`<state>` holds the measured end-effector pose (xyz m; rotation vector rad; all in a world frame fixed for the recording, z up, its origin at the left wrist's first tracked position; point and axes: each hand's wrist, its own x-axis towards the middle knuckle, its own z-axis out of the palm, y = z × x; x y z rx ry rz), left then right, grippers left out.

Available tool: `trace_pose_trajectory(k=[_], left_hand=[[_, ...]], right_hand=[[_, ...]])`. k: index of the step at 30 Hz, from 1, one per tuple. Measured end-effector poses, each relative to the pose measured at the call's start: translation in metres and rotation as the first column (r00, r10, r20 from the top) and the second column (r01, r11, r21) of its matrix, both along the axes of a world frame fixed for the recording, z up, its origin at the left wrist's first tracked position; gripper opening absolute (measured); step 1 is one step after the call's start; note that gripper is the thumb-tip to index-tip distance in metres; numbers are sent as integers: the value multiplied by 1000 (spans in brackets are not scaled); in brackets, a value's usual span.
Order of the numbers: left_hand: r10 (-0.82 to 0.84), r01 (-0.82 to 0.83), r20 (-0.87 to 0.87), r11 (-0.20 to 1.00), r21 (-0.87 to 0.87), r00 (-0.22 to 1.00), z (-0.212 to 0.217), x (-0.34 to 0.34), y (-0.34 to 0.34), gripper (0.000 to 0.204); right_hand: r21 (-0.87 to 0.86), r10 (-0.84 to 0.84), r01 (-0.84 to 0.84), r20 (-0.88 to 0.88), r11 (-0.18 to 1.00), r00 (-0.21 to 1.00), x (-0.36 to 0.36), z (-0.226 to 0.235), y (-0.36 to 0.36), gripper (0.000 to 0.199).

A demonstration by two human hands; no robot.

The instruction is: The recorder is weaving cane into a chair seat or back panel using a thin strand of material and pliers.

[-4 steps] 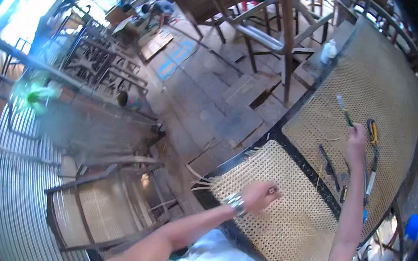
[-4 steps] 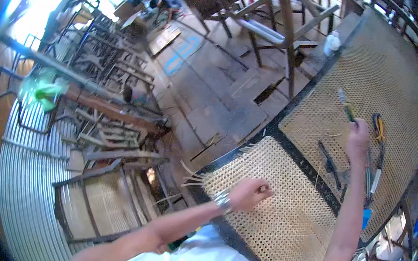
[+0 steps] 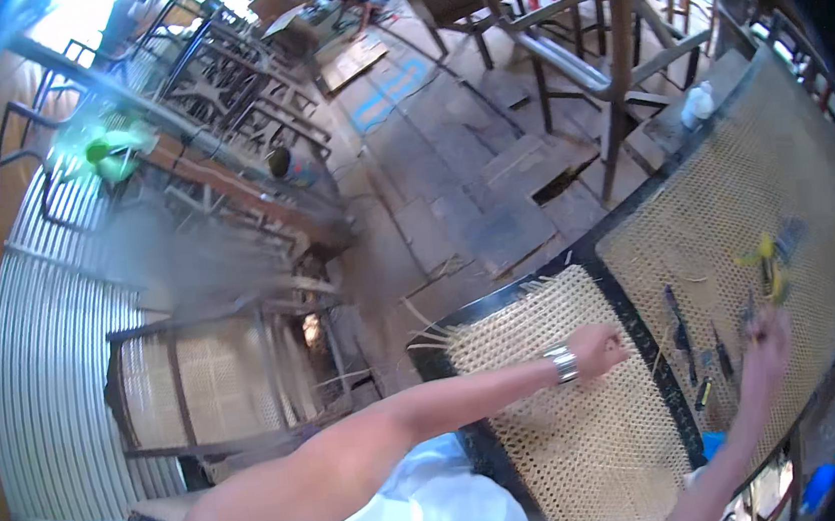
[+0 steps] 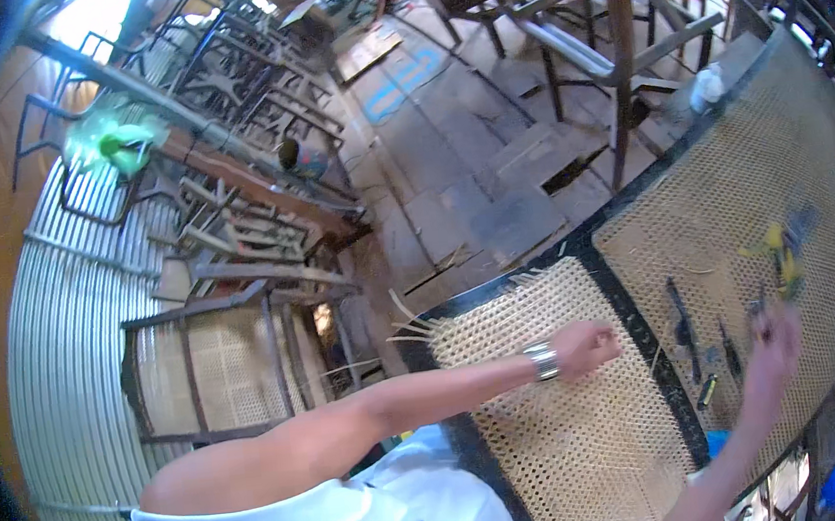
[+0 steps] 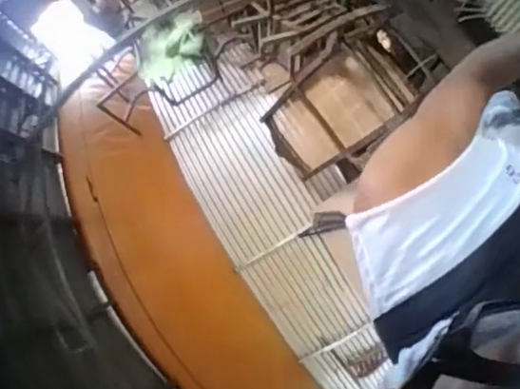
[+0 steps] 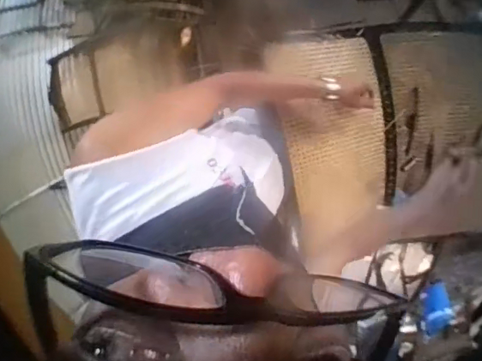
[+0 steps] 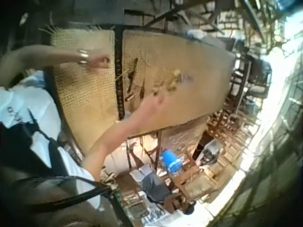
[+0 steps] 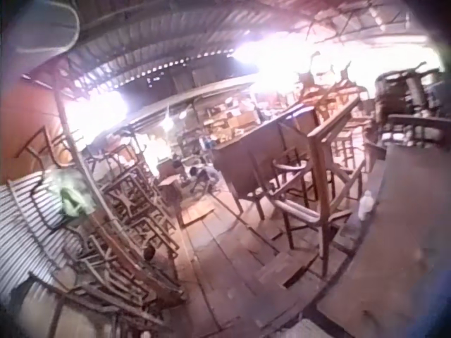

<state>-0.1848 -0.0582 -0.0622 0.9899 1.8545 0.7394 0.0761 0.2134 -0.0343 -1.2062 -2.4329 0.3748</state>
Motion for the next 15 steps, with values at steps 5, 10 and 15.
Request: trace_pose_trajectory(k=[5,10,15], left_hand=[[113,-104,-206,993,54,972,-44,30,69,50],[-49,42,-155,998,-49,987,-43,36,100,53],[-144,134,-128,988,-79,981,-47,17,109,34]], right_hand=[[-578,-335,-312,-747,754,575,103,2,-66,57],[-660,-505,-609,-743,441,440,81,80,-276,77],[-827,-718,-447,-536,341,444,105,82,-359,101]])
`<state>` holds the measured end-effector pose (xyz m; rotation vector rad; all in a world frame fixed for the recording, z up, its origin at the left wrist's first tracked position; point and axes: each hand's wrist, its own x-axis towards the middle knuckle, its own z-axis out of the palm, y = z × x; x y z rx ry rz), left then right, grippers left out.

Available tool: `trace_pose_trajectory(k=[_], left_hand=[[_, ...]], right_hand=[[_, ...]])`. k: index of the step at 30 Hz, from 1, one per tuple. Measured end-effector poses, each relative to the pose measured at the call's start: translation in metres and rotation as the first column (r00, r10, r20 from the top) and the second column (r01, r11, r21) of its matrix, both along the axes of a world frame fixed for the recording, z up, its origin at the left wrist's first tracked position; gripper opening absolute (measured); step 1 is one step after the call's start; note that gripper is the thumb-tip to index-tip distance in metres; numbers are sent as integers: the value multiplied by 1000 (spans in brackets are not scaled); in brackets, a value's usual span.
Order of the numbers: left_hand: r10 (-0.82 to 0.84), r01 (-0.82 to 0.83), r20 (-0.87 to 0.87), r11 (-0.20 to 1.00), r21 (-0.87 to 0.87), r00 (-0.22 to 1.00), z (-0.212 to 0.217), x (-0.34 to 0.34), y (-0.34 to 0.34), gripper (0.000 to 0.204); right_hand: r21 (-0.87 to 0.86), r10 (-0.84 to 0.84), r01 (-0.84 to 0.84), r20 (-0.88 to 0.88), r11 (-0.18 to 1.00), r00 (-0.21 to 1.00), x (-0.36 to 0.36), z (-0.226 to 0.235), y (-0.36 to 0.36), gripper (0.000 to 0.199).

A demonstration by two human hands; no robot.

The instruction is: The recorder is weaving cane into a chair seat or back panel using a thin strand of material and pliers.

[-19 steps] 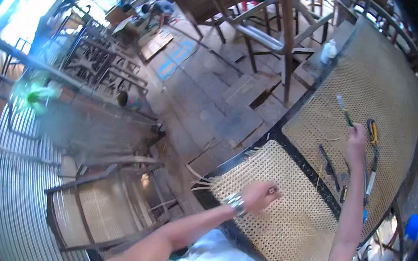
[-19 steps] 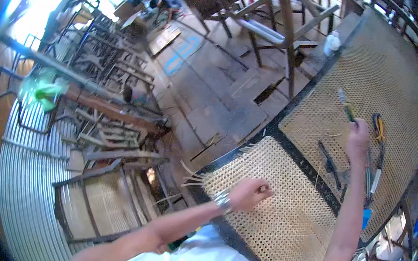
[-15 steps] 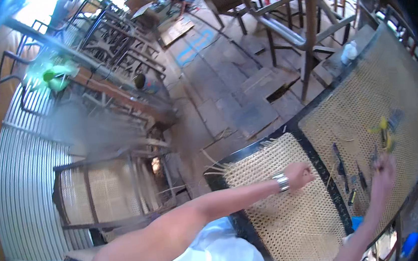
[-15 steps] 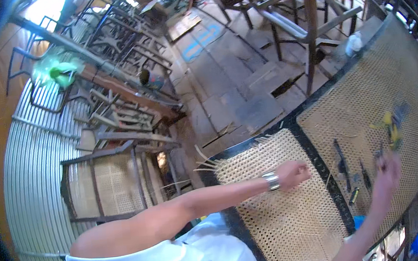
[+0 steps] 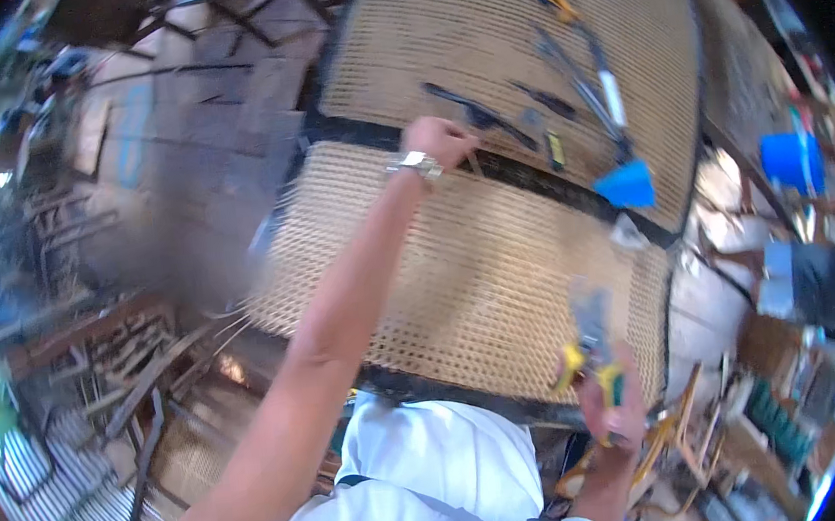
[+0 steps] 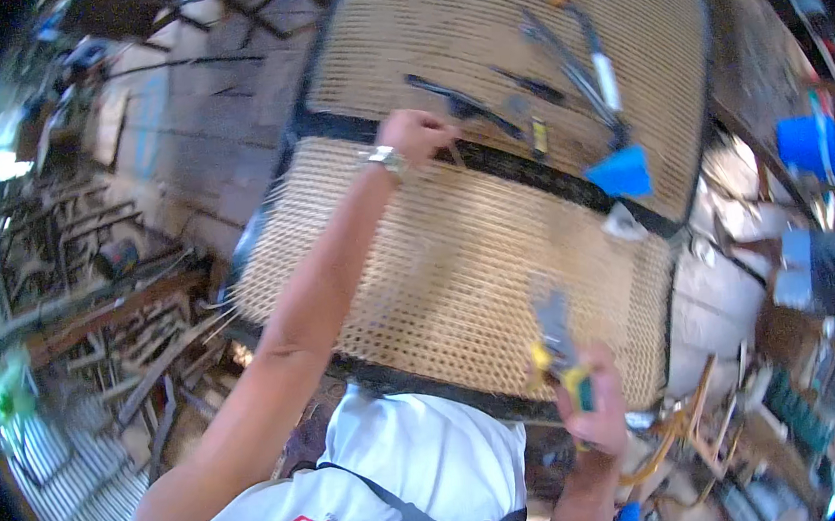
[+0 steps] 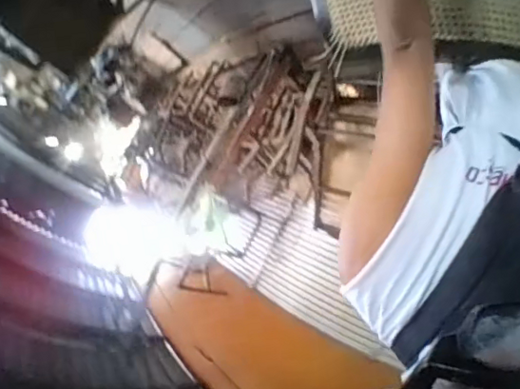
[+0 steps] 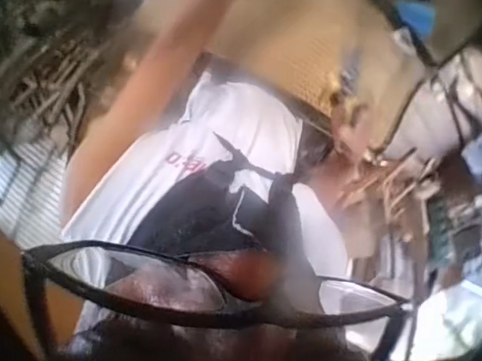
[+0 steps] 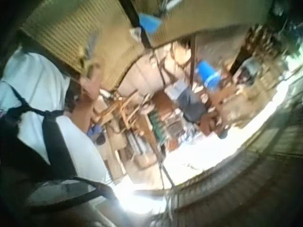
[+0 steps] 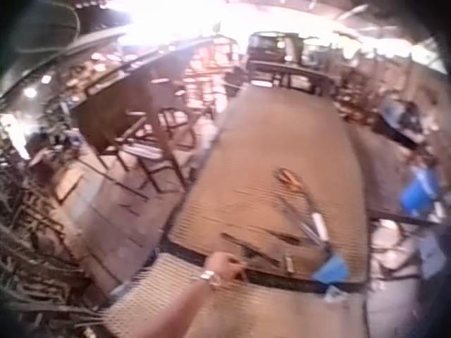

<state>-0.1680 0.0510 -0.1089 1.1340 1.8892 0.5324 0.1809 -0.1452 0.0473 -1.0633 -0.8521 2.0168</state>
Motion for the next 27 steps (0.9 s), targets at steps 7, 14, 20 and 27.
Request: trace_pose_trajectory(k=[7,14,20,27], left_hand=[[108,-113,217,994,9,970,-22,11,-3,24],[154,-153,329,988,-28,932,-38,-12,-2,25],[230,-114,597,968,-225,769,-18,-23,6,22],[243,-131,630,967,-219,738,-21,-25,3,22]], right_hand=[[-346,81,-110,-97,932,992,-32,-25,21,90],[-483,64,-109,-109,869,992,-79,-76,92,51],[-487,163,-155,-27,859,986,-101,-106,138,45],[-416,203,-184,2,891,979,-113,-115,149,47]])
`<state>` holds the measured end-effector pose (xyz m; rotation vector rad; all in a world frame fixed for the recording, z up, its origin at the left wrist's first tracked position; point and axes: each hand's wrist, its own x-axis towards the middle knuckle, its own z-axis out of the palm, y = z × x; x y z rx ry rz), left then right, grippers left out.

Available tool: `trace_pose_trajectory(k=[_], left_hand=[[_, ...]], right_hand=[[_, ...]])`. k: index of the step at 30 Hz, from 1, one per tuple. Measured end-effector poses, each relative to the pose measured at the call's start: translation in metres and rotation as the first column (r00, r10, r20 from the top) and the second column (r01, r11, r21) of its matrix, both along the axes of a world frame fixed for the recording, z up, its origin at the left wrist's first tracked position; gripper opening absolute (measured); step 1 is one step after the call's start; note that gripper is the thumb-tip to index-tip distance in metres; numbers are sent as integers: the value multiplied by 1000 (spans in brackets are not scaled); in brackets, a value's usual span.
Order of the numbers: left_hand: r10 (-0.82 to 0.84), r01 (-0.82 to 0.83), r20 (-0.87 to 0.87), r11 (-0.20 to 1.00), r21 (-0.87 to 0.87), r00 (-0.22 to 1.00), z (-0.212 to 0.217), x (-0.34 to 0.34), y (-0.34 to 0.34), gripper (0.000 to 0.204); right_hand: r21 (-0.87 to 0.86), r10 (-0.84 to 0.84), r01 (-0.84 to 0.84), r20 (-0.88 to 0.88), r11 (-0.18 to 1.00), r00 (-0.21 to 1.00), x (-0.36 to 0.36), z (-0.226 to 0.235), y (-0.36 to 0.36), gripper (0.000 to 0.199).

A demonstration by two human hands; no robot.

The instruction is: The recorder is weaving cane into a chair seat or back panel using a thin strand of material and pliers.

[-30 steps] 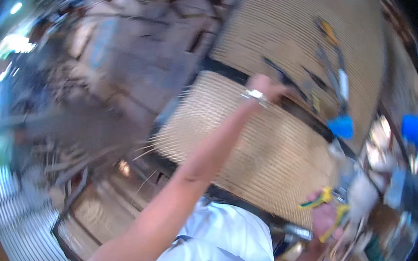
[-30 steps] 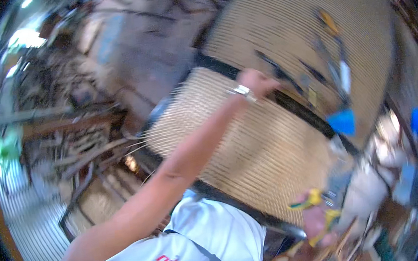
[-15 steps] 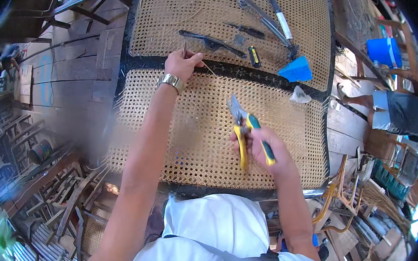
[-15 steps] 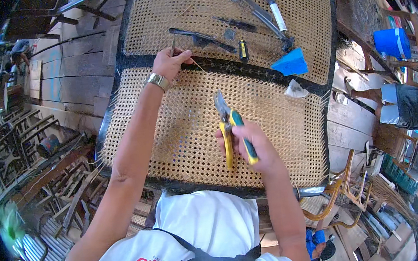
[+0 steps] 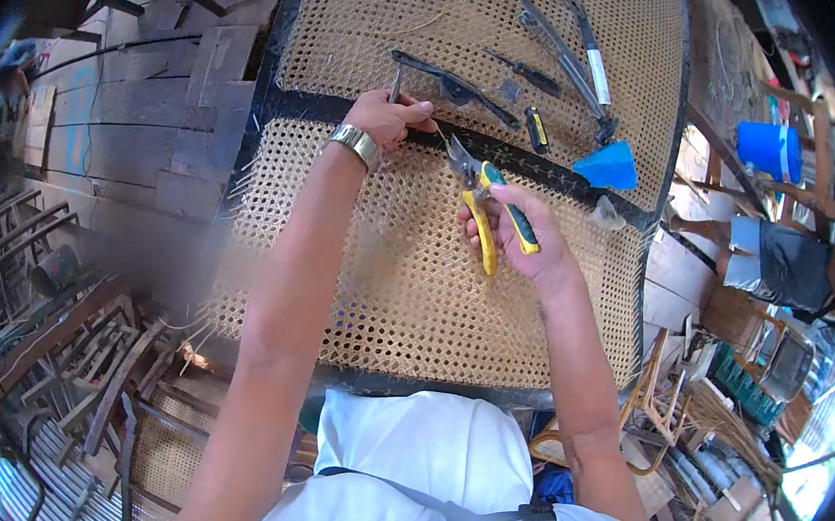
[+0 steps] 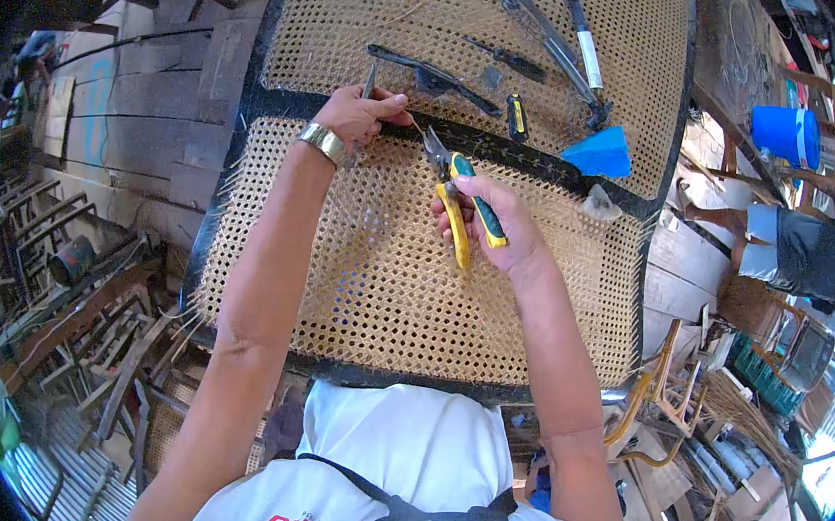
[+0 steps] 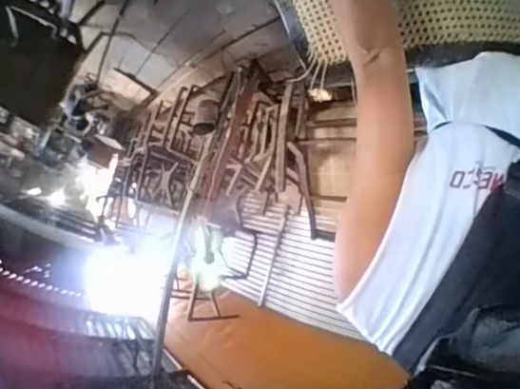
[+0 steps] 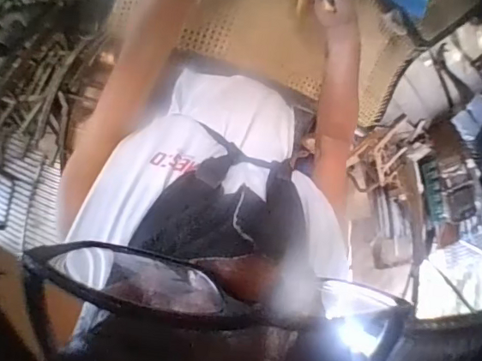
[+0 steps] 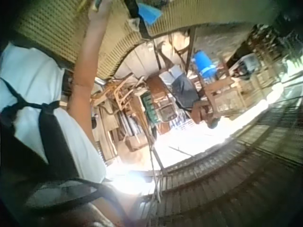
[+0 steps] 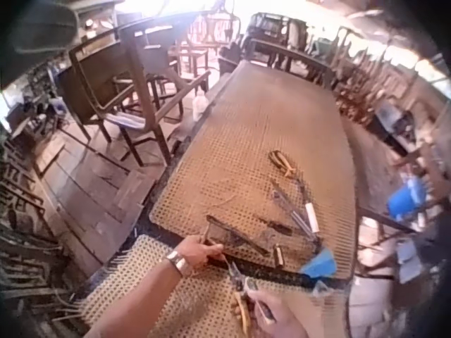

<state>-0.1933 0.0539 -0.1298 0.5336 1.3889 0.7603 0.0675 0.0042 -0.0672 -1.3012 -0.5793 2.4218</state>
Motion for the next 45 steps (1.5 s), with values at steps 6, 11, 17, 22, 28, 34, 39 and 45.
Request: trace_pose_trajectory(k=[6,11,17,22,28,34,39,45], left_hand=[[18,-18,-23,999,26,1000,-6,2,2,19],[34,-34,14,999,13,999,7,4,1,26],[514,-531,-241,848,-2,823,34,-40,-24,44],[17,551,-827,738,390,563,29,17,-56,21],[-157,787,-956,608,105,249,31,44,-57,26],[-261,691,-888,718,85,380,3,43,-28,17],[-402,613,-720,789,40,566,10,50,-11,21],[-466,646,-759,759,-80,453,19,47,-4,21]], right_hand=[[86,29,-37,91,996,995,-7,8,6,38],[225,127,-188,261,956,957,1,27,-4,35],[637,-37,-717,755,284,655,62,52,-45,68],[221,-400,-954,908,202,125,73,45,-48,73],[663,-421,-724,722,191,550,5,-7,-25,43],[669,-453,-673,729,314,513,-44,-36,-14,34],[727,-494,-591,679,350,543,-55,-52,0,19],[739,-460,-503,673,448,579,-61,-57,7,11]])
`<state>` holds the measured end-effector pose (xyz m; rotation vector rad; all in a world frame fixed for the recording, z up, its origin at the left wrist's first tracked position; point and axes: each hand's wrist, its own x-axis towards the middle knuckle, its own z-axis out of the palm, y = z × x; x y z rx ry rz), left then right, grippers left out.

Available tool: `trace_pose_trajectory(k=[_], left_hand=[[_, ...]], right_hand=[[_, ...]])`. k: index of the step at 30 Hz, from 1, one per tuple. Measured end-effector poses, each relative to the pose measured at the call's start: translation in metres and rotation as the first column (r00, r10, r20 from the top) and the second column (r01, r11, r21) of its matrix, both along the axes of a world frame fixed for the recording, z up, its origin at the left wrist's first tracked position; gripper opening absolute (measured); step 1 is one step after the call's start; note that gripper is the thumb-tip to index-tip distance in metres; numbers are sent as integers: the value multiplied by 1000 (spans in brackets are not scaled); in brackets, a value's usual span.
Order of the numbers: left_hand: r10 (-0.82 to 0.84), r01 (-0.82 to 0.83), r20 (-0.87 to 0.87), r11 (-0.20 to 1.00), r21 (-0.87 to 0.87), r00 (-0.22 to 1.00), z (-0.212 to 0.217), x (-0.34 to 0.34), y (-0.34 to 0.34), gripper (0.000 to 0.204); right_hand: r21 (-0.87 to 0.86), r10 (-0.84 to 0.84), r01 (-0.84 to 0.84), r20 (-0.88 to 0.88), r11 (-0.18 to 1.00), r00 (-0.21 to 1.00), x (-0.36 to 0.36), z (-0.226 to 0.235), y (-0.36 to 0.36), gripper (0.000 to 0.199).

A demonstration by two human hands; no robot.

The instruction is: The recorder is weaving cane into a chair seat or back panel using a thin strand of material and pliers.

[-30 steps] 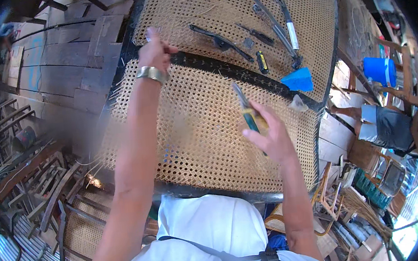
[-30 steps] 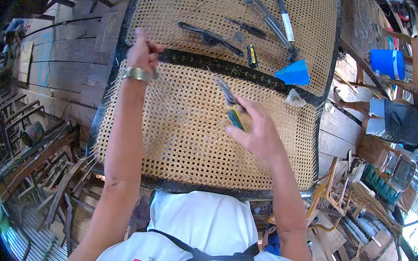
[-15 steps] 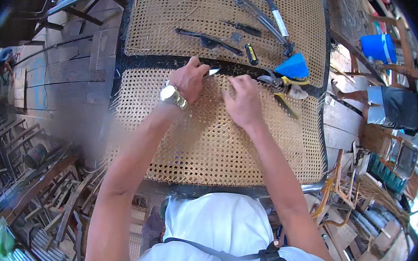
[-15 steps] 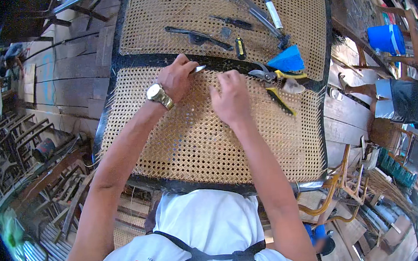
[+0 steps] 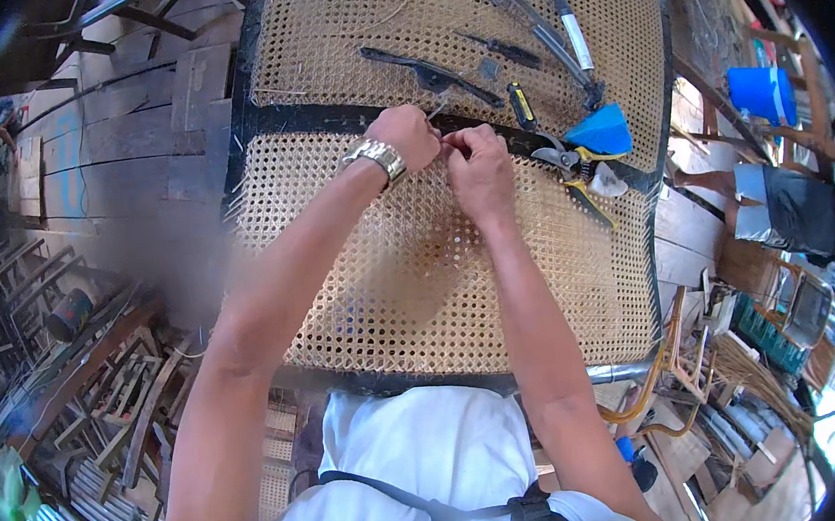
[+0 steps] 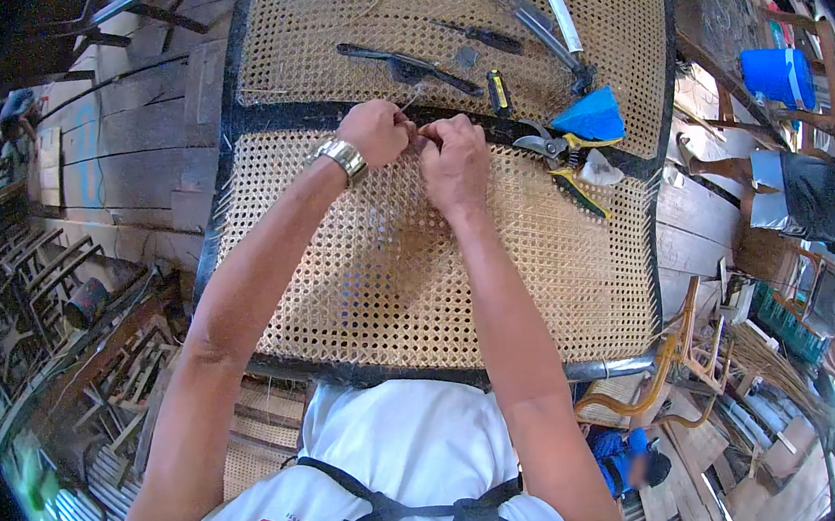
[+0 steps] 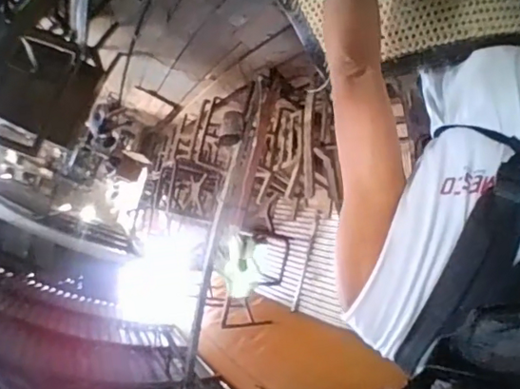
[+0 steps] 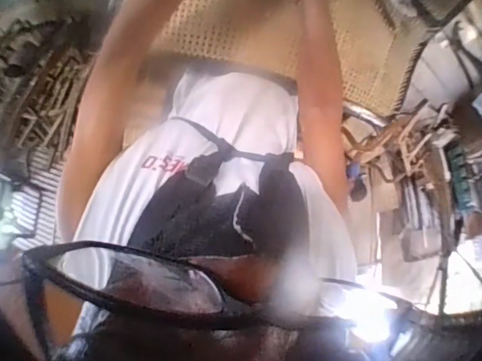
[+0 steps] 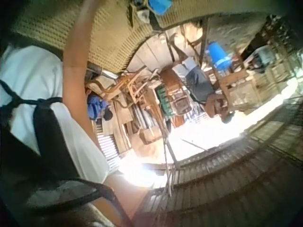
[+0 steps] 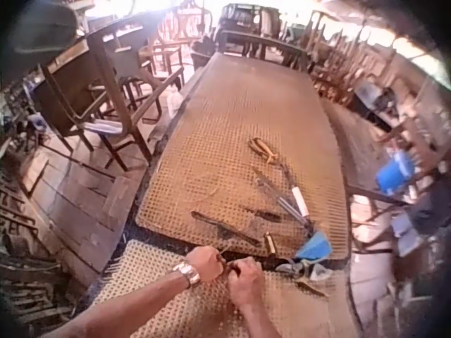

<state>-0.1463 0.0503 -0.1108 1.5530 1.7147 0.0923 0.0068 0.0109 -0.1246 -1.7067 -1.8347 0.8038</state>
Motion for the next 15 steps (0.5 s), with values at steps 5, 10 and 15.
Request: trace_pose_trajectory(k=[5,10,15], left_hand=[[-6,6,-61,1000,14,998,7,4,-8,19],[222,-224,52,974,42,974,24,-24,-13,29],[367,-389,205,918,79,907,56,-95,-35,37]], right_hand=[[74,36,-52,203,996,979,-3,0,-3,9],[145,66,-114,299,983,952,-10,5,-4,11],[70,120,-165,430,984,895,-16,18,2,13]])
